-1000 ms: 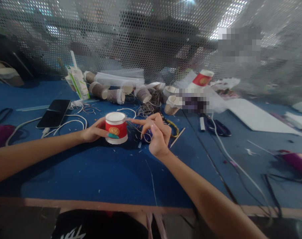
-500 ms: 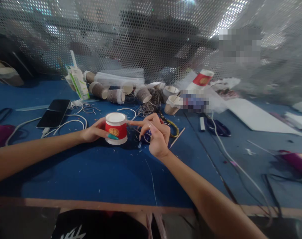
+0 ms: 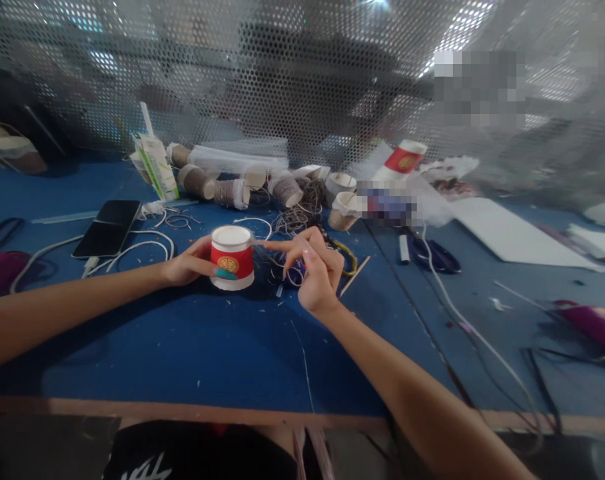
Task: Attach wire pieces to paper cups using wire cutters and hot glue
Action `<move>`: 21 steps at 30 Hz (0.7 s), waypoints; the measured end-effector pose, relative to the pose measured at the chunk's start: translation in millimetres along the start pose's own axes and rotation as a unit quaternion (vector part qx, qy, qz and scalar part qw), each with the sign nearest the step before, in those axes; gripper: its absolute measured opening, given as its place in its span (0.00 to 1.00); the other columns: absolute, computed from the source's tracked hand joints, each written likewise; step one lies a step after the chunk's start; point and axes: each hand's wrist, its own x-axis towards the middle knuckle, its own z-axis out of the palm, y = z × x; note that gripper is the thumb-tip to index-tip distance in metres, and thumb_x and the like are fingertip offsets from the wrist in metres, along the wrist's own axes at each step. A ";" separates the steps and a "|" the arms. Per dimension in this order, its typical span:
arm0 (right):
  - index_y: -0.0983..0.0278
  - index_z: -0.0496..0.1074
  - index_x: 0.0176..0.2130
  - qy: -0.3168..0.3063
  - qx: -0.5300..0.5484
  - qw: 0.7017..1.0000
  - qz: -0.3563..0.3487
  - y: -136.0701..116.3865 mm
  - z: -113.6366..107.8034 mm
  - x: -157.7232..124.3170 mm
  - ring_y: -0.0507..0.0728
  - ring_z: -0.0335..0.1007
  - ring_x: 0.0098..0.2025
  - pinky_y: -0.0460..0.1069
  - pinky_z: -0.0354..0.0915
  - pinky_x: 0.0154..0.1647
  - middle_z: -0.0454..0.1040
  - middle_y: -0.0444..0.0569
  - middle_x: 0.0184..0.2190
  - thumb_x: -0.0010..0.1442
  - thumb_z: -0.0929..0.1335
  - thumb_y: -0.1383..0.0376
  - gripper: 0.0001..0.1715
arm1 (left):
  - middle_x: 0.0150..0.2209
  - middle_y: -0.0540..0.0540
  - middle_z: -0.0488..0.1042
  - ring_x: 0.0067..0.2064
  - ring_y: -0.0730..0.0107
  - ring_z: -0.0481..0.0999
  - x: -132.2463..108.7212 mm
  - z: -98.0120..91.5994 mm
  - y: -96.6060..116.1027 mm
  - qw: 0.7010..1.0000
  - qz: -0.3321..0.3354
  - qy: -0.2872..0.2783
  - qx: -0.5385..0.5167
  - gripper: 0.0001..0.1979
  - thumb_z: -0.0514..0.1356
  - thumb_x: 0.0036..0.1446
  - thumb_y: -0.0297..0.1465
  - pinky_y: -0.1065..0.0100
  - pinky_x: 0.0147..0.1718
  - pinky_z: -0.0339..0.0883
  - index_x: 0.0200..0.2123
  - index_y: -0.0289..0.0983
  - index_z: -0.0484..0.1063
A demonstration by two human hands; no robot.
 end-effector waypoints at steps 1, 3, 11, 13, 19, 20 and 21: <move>0.58 0.66 0.15 -0.003 0.003 1.000 -0.007 -1.3 0.1 0.1 0.58 0.65 0.29 0.57 0.61 0.33 0.75 0.48 0.20 0.61 0.59 0.56 0.26 | 0.45 0.43 0.78 0.47 0.55 0.76 0.0 0.0 0.0 1.000 -0.001 0.003 0.006 0.30 0.69 0.37 0.25 0.55 0.50 0.65 0.48 0.37 0.71; 0.58 0.66 0.15 -0.020 0.011 1.000 -0.016 -4.9 0.1 0.5 0.58 0.64 0.30 0.57 0.61 0.34 0.75 0.47 0.20 0.61 0.59 0.57 0.26 | 0.47 0.41 0.77 0.49 0.53 0.75 -0.1 0.3 0.5 1.000 -0.004 0.010 0.015 0.31 0.69 0.37 0.25 0.55 0.51 0.64 0.49 0.37 0.71; 0.58 0.69 0.17 -0.101 0.028 0.994 -0.009 -9.3 -1.0 1.6 0.59 0.65 0.36 0.58 0.62 0.39 0.78 0.46 0.25 0.62 0.58 0.59 0.26 | 0.47 0.42 0.77 0.49 0.54 0.74 0.1 1.9 1.8 1.000 0.000 0.005 0.031 0.32 0.70 0.37 0.26 0.55 0.51 0.64 0.50 0.37 0.70; 0.58 0.69 0.17 -0.088 0.025 0.996 -0.004 -6.9 -0.9 1.1 0.59 0.66 0.36 0.58 0.62 0.40 0.78 0.46 0.24 0.61 0.59 0.59 0.25 | 0.47 0.42 0.77 0.49 0.55 0.75 0.3 1.5 1.1 1.000 -0.001 0.007 0.024 0.32 0.70 0.36 0.26 0.56 0.51 0.64 0.49 0.38 0.70; 0.59 0.66 0.16 0.030 -0.010 0.999 -0.011 2.6 0.7 0.4 0.58 0.67 0.32 0.57 0.61 0.37 0.77 0.48 0.23 0.61 0.58 0.61 0.25 | 0.43 0.44 0.78 0.46 0.56 0.76 0.2 1.7 0.5 1.000 -0.003 0.005 0.009 0.31 0.70 0.36 0.26 0.56 0.50 0.65 0.48 0.39 0.71; 0.59 0.65 0.17 0.051 -0.016 0.998 -0.014 5.1 0.8 0.5 0.58 0.68 0.30 0.56 0.61 0.36 0.76 0.48 0.23 0.62 0.57 0.61 0.25 | 0.43 0.44 0.78 0.46 0.56 0.76 0.3 1.9 0.3 1.000 -0.006 0.007 0.009 0.31 0.70 0.36 0.26 0.55 0.50 0.65 0.48 0.39 0.71; 0.59 0.65 0.18 0.072 -0.025 0.997 -0.015 7.8 0.7 0.8 0.57 0.68 0.29 0.56 0.61 0.35 0.75 0.48 0.23 0.62 0.57 0.61 0.24 | 0.43 0.44 0.78 0.46 0.55 0.76 0.6 2.3 -0.1 1.000 -0.006 0.013 0.012 0.30 0.70 0.36 0.26 0.54 0.50 0.65 0.47 0.38 0.71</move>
